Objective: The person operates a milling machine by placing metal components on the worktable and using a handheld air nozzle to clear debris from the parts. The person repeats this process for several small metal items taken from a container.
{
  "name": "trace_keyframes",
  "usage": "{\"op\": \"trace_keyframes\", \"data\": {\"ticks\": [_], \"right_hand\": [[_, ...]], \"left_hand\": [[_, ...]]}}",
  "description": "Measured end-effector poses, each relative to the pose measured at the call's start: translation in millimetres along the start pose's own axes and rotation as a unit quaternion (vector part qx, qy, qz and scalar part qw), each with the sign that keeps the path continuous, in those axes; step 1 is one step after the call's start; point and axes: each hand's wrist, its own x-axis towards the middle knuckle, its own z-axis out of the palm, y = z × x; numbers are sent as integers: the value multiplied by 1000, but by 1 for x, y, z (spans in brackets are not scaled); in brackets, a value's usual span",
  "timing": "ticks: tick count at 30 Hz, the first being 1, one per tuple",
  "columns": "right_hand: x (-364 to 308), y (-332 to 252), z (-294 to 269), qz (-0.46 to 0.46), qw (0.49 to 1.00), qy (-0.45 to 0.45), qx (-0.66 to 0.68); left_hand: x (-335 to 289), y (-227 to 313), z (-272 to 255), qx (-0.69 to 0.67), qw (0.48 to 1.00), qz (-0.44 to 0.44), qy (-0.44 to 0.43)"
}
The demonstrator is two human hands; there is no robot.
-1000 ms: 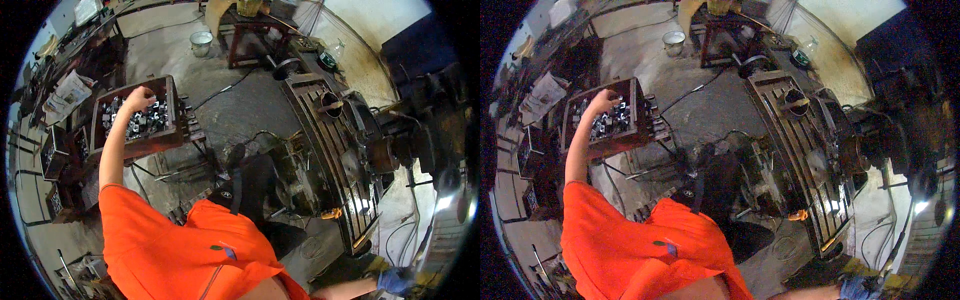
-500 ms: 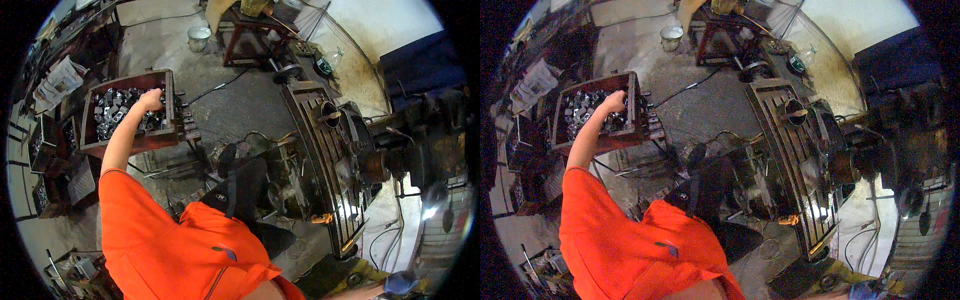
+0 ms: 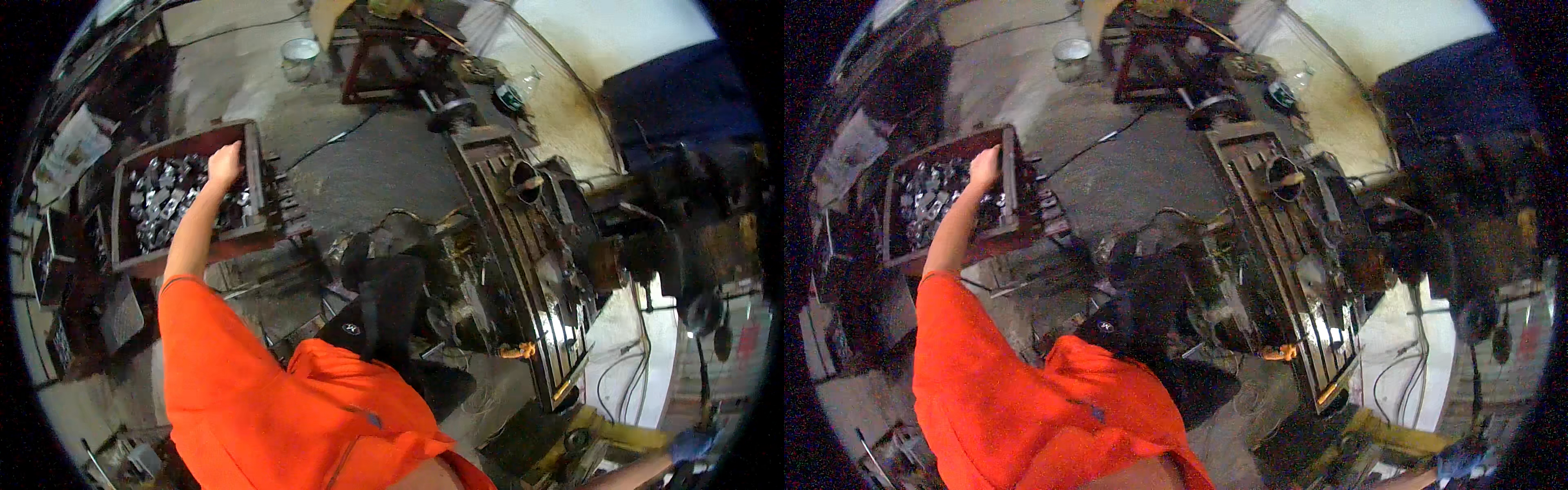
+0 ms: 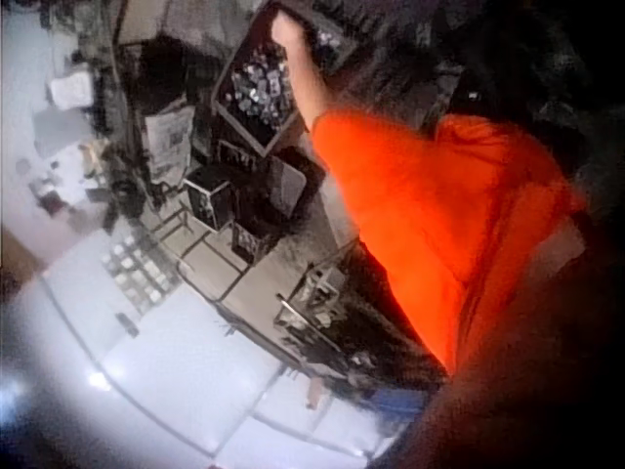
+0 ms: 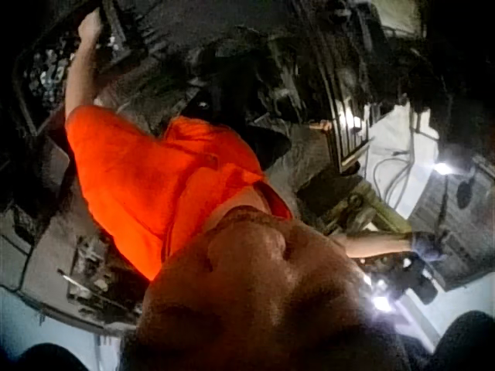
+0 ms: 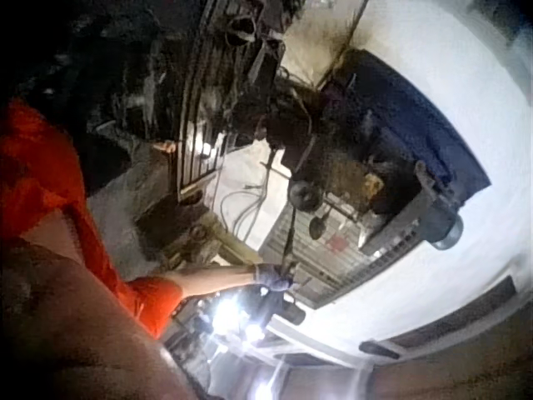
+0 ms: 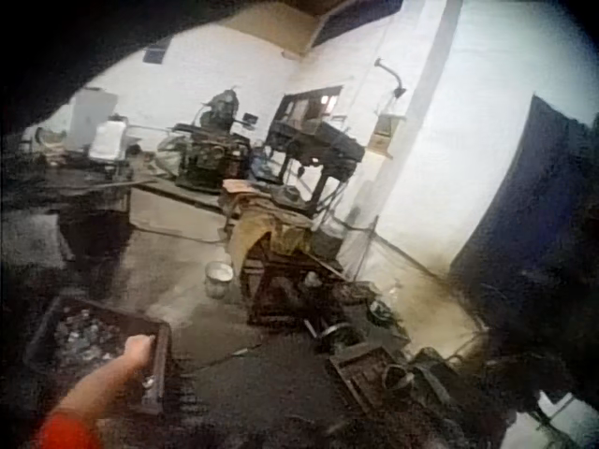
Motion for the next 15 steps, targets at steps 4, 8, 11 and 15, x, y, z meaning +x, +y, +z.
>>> {"op": "trace_keyframes", "data": {"ticks": [4, 8, 11, 15], "right_hand": [[-13, -63, 30, -61, 992, 36, -108], [-33, -151, 56, -100, 912, 5, -399], [-47, -169, 72, 105, 955, 70, 267], [-104, -212, 82, -148, 972, 140, -115]], "left_hand": [[-1, -14, 7, -82, 991, -101, -17], [8, -33, 30, -31, 999, -3, -16], [31, -64, 65, -232, 973, -8, 8], [30, -50, 37, -339, 938, 35, -65]]}}
